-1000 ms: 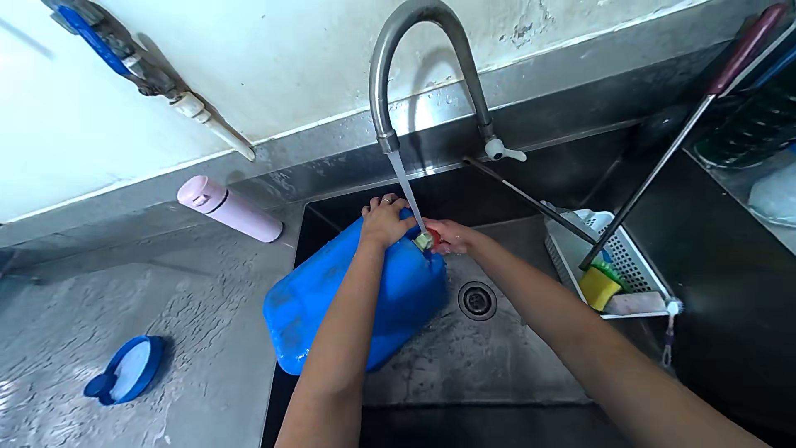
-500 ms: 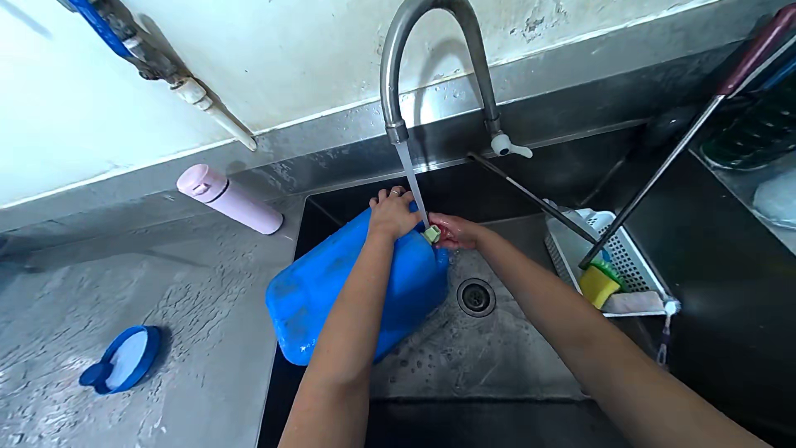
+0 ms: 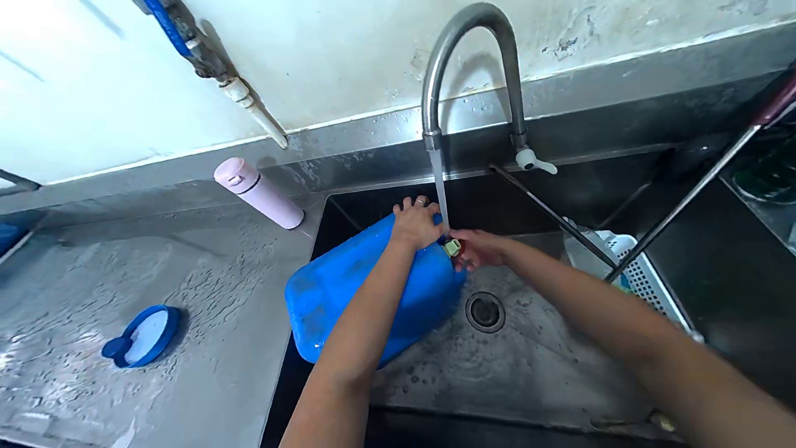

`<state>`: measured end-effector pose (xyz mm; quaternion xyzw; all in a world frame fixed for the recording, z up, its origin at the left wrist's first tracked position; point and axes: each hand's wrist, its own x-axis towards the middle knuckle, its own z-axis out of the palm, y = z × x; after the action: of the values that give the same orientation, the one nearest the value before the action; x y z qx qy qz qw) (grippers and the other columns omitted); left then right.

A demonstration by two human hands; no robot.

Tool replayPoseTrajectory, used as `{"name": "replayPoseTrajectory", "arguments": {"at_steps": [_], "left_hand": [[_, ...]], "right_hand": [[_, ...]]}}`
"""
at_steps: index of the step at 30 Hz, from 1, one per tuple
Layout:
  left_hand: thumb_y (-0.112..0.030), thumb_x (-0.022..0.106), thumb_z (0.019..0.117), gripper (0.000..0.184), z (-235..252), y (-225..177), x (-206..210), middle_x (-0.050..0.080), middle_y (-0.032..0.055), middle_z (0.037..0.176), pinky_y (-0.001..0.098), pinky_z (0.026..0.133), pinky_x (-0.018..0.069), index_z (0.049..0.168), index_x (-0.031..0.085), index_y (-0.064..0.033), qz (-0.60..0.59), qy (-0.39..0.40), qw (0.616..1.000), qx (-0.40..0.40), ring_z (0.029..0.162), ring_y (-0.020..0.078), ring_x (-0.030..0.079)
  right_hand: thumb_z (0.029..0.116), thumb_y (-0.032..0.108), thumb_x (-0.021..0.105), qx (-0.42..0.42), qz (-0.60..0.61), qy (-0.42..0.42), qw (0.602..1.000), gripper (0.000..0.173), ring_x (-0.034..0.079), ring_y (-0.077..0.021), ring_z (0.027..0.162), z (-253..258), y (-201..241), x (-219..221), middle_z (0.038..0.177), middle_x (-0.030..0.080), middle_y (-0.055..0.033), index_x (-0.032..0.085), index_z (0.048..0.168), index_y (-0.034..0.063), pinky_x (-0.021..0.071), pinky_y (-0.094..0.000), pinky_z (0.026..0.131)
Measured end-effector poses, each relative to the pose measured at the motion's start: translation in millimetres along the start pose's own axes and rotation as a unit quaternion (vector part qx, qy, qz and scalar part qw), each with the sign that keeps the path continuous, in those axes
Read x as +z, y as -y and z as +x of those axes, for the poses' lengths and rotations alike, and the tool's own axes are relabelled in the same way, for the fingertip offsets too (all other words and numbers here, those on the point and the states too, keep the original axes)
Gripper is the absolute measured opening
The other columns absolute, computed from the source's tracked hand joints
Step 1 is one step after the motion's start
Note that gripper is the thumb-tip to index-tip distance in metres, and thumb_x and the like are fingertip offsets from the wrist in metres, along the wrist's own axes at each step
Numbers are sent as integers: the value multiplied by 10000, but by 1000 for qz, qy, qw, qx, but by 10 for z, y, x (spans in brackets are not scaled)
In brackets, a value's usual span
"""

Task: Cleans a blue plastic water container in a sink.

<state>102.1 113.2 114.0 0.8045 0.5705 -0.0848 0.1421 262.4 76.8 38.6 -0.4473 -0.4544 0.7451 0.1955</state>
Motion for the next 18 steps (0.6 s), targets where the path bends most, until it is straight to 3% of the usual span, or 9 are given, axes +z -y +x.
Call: {"name": "replayPoseTrajectory", "arguments": {"at_steps": [1, 3, 5, 7, 9, 11, 12, 14, 18], "left_hand": [[-482, 607, 1004, 471, -6, -27, -6, 478, 138, 1540, 663, 1117, 272, 1351, 652, -167, -1, -2, 1000, 0, 1459, 410, 344], [-482, 579, 1012, 477, -16, -94, -11, 472, 129, 1549, 665, 1122, 267, 1369, 640, -171, 9, 6, 1000, 1, 1467, 401, 341], [-470, 561, 1022, 482, -33, -135, 18, 465, 139, 1554, 687, 1114, 263, 1386, 628, -162, 10, 10, 1000, 7, 1467, 420, 333], [-461, 573, 1020, 484, -35, -172, 30, 458, 148, 1562, 701, 1124, 245, 1394, 621, -156, -4, 13, 1000, 0, 1477, 434, 317], [-461, 590, 1015, 490, 8, -165, -2, 457, 165, 1562, 711, 1129, 233, 1387, 624, -143, -23, 11, 1000, -9, 1479, 445, 311], [-484, 580, 1012, 490, 82, -88, -29, 457, 156, 1562, 698, 1124, 253, 1384, 630, -169, -26, 7, 999, -20, 1474, 432, 326], [-475, 566, 1023, 471, 107, -56, -41, 457, 155, 1558, 696, 1115, 267, 1381, 632, -175, -23, 4, 999, -26, 1467, 430, 336], [-457, 546, 1039, 447, 100, -58, -35, 448, 154, 1562, 690, 1107, 273, 1383, 626, -183, -14, 5, 999, -38, 1461, 429, 341], [-478, 489, 1058, 511, 1, -150, -1, 385, 156, 1614, 714, 1121, 235, 1447, 571, -157, -2, 11, 998, -55, 1497, 444, 283]], "right_hand": [[1137, 384, 182, -28, 32, -8, 999, 476, 536, -87, 623, -26, -76, 36, 824, 596, -15, 527, 1276, 87, 442, -243, 572], [1135, 327, 175, -65, 85, -55, 993, 436, 390, -25, 473, -10, -173, 150, 619, 459, 64, 529, 1003, 110, 340, -183, 462], [1134, 314, 192, -36, 66, -65, 995, 452, 342, -10, 426, -34, -128, 141, 560, 430, 69, 513, 890, 110, 288, -164, 428], [1139, 353, 231, -5, 3, -88, 996, 448, 442, -37, 489, -94, -40, 85, 654, 534, 27, 564, 1017, 79, 366, -191, 476], [1139, 340, 242, -62, -15, -90, 994, 470, 615, -120, 816, -157, -50, 29, 1040, 631, -85, 509, 1349, 15, 517, -288, 704], [1046, 235, 351, -173, 9, -90, 981, 513, 608, -225, 1141, -141, -192, 61, 1362, 548, -187, 341, 1501, -2, 547, -388, 887], [1007, 183, 422, -220, 7, -107, 970, 539, 597, -231, 1174, -110, -253, 130, 1379, 531, -203, 341, 1498, -23, 549, -388, 913], [990, 87, 441, -294, -23, -190, 937, 406, 598, -167, 1055, -7, -347, 307, 1221, 570, -199, 455, 1349, -103, 522, -307, 882], [1022, -9, 442, -286, -14, -302, 909, 201, 559, -230, 1048, 91, -268, 471, 1128, 575, -251, 567, 1086, -153, 463, -340, 933]]}}
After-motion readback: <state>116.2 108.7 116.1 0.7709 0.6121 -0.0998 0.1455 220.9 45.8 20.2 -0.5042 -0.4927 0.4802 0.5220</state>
